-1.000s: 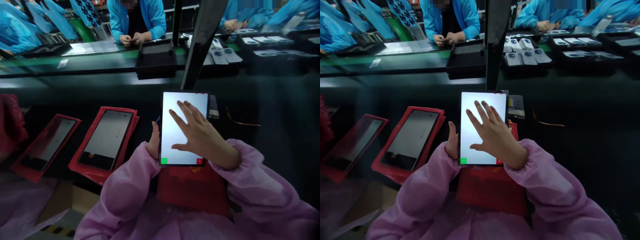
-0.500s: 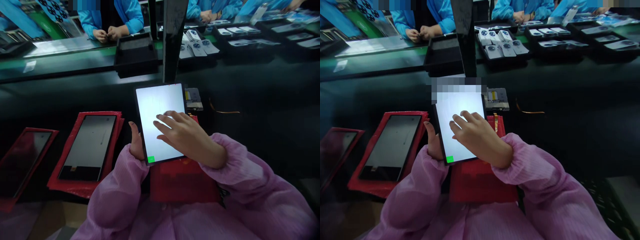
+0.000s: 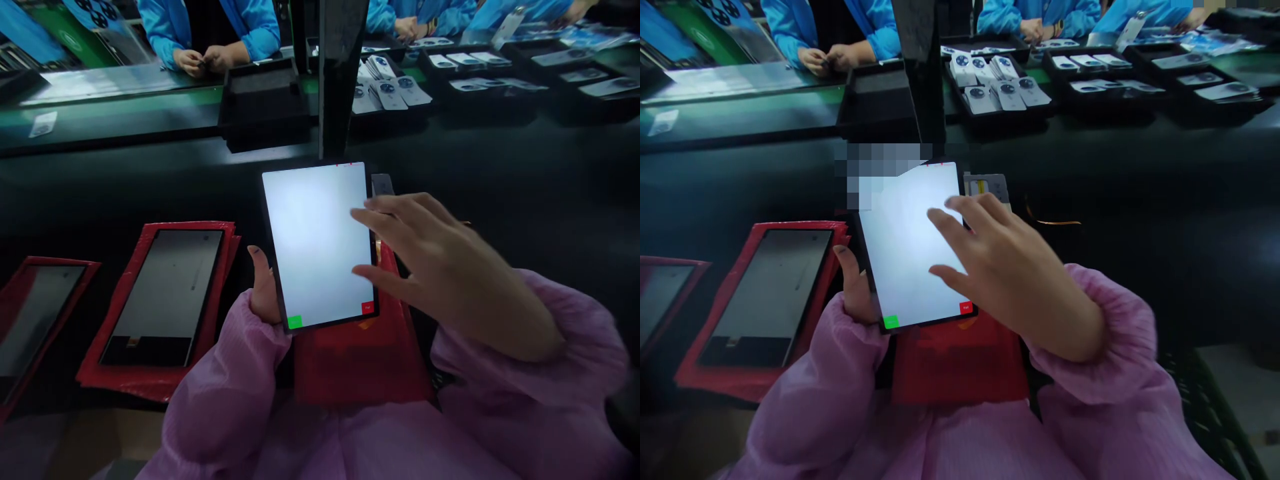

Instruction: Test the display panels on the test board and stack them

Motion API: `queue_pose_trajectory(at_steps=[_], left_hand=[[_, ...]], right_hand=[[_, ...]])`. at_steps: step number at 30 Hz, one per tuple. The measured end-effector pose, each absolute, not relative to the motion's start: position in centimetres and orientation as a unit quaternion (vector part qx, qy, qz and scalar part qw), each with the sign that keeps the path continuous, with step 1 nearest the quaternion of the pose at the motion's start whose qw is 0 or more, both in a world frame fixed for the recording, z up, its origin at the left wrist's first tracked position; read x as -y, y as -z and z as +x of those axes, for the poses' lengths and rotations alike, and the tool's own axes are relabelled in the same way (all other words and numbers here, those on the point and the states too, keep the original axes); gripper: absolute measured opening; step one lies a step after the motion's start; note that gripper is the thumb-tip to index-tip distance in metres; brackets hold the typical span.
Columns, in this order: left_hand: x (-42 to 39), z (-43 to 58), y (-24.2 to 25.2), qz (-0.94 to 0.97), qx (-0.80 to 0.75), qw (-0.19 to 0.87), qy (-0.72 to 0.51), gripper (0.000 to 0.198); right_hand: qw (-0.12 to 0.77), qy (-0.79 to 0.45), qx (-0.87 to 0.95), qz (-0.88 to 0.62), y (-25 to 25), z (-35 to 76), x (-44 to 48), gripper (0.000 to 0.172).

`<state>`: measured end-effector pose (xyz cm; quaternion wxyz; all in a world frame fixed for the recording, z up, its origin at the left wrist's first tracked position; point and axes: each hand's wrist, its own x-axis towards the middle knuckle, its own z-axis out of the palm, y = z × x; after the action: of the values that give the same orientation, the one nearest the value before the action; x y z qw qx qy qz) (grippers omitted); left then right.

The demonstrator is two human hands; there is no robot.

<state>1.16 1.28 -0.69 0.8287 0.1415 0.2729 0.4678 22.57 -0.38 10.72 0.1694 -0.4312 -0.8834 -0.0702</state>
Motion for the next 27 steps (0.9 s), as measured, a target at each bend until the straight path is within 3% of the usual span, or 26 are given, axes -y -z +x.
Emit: queue_pose_trajectory(at_steps=[2, 4, 9, 12, 17, 23, 27], left_hand=[[-1.2, 1.4, 0.6, 0.151, -0.301, 0.812, -0.477, 0.093], [-1.1, 1.6, 0.3, 0.164, -0.326, 0.796, -0.482, 0.093], [-0.9, 2.1, -0.4, 0.186, -0.347, 0.780, -0.487, 0.096], [-1.0, 2.0, -0.5, 0.200, -0.347, 0.771, -0.495, 0.095], [-1.4, 1.6, -0.4, 0.232, -0.394, 0.705, -0.542, 0.088], [-1.3, 2.1, -1.4, 0.250, -0.435, 0.661, -0.558, 0.091], [-1.6, 1.8, -1.4, 0.210, -0.402, 0.682, -0.574, 0.084]], right_hand=[[0.156, 0.073, 0.889, -0.424, -9.4, 21.5, -0.2, 0.082], [0.142, 0.069, 0.900, -0.406, -8.0, 20.3, -1.0, 0.096], [0.126, 0.079, 0.894, -0.423, -7.1, 19.6, -2.9, 0.068], [0.139, 0.093, 0.876, -0.451, -6.9, 19.3, -2.6, 0.062], [0.129, 0.091, 0.930, -0.333, -5.5, 17.6, -0.4, 0.042], [0.121, 0.095, 0.902, -0.404, -7.1, 19.4, -1.7, 0.048], [0.127, 0.115, 0.912, -0.371, -6.4, 18.5, -0.7, 0.037]])
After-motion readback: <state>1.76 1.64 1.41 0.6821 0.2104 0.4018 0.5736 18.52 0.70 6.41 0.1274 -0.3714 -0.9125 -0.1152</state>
